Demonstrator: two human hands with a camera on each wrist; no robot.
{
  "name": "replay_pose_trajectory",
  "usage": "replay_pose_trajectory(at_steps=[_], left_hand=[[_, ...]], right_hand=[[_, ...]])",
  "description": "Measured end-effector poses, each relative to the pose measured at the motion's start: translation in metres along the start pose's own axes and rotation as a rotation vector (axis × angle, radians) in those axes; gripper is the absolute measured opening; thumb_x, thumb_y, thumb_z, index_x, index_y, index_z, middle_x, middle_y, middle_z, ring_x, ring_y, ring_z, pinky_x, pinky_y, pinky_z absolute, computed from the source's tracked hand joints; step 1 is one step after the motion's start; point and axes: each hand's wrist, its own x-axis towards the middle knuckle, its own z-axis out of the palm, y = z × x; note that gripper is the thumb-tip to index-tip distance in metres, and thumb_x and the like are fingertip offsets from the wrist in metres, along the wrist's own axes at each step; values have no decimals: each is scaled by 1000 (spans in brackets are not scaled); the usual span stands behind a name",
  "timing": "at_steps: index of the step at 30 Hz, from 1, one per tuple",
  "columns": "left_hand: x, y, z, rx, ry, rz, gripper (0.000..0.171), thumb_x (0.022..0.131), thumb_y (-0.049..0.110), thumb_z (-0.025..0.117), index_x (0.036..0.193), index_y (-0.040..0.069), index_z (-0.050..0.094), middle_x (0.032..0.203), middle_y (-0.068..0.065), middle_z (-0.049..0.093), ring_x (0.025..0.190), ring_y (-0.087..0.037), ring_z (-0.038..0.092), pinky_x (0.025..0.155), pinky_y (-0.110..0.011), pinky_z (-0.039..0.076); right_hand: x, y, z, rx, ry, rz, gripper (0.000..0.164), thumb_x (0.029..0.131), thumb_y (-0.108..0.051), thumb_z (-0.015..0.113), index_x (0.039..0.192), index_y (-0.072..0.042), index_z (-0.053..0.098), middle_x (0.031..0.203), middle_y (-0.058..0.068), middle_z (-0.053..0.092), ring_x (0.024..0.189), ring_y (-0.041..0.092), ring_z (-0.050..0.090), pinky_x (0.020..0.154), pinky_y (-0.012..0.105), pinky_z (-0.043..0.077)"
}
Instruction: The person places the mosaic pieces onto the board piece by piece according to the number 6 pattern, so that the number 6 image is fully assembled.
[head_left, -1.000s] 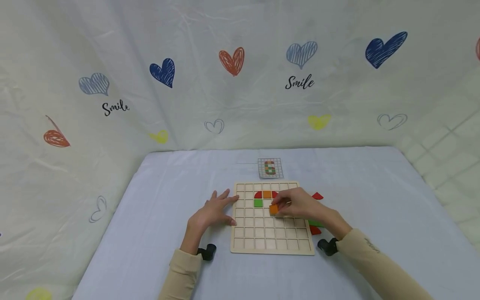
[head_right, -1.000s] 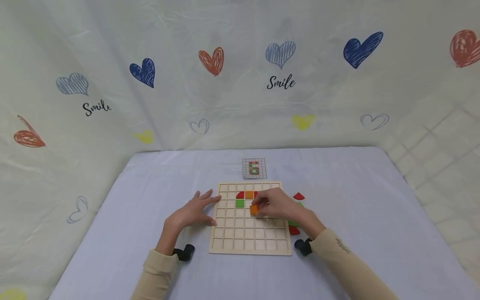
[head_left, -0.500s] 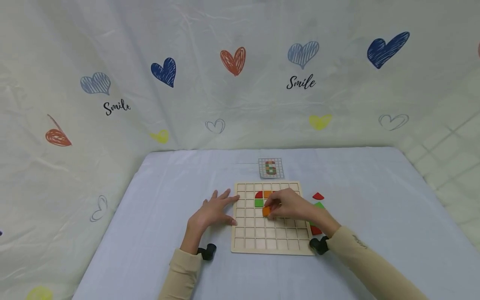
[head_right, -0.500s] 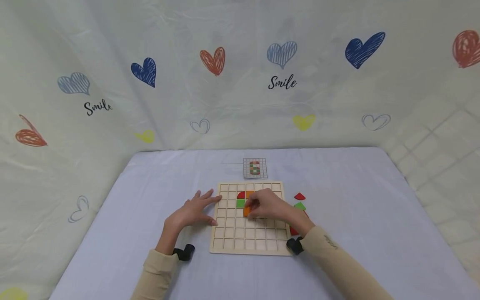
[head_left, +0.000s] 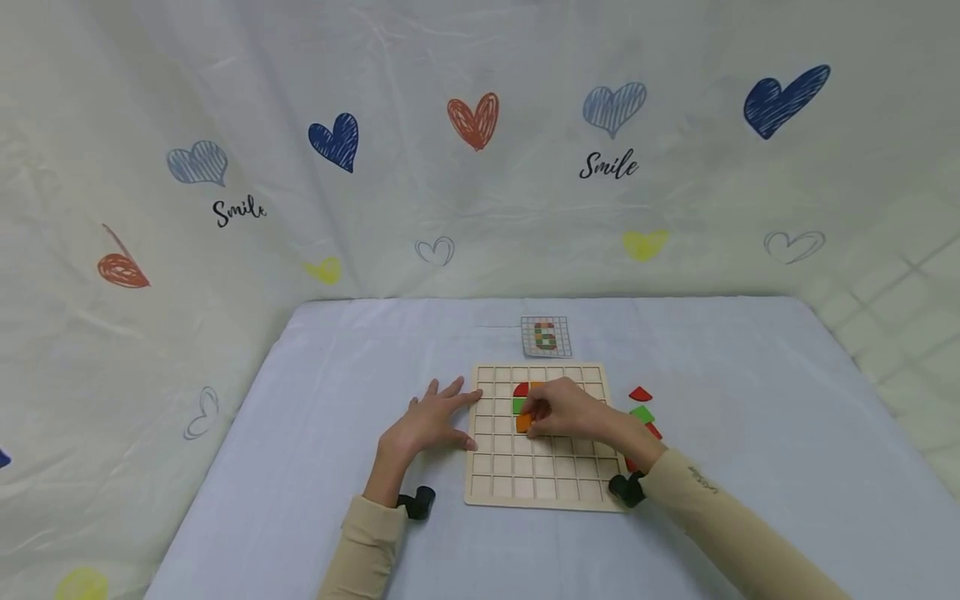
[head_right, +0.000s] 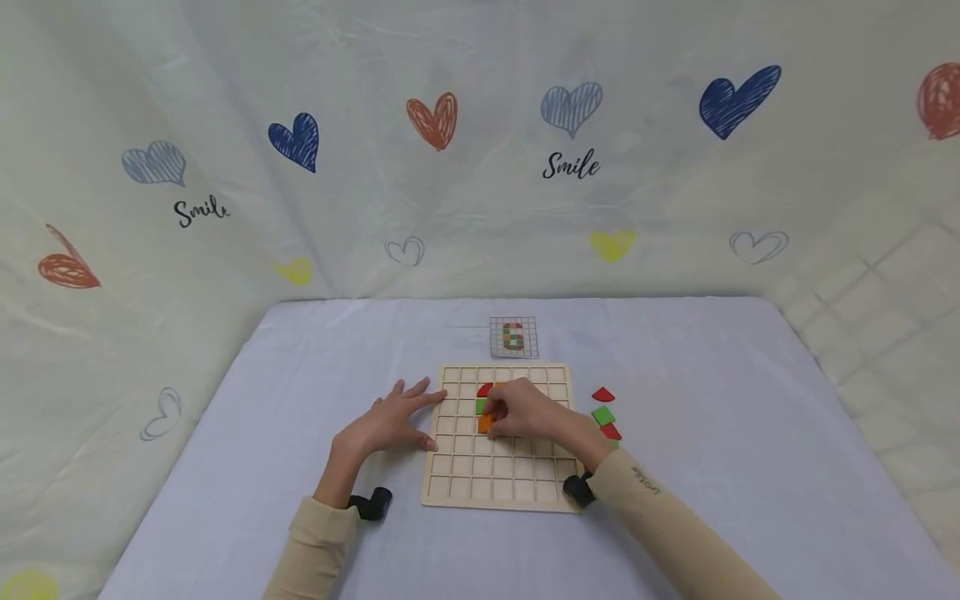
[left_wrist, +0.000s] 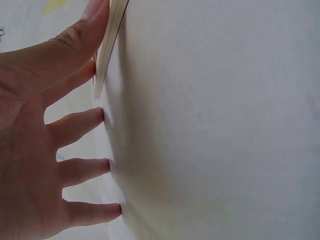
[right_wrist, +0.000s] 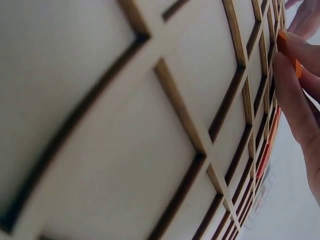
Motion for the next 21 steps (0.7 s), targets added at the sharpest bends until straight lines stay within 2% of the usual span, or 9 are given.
replay_pose_trajectory(at_steps=[6,11,21], left_hand=[[1,0,1,2,-1,2,85,79,34,89,154,27,50,170,-8,26,157,-48,11,119,-75,14],[3,0,2,3,-1,5,86,78,34,89,154,26,50,170,-9,27,157,-49,11,118,-76,15],[3,0,2,6,-1,-7,85,79,33,89,154,27,50,170,-8,27,157,-48,11,118,-76,14]], right_hand=[[3,-1,4,-40,0,-46,20,82,-8,86,98,-3,75,88,1,69,75,7,58,69,20,53],[5,-2,5,-68,-6,-40,19,83,-7,85,98,-3,75,87,0,65,75,10,56,68,19,51],[2,-5,4,-85,-2,-59,19,82,-4,84,100,-2,76,91,4,66,78,13,62,70,20,53]])
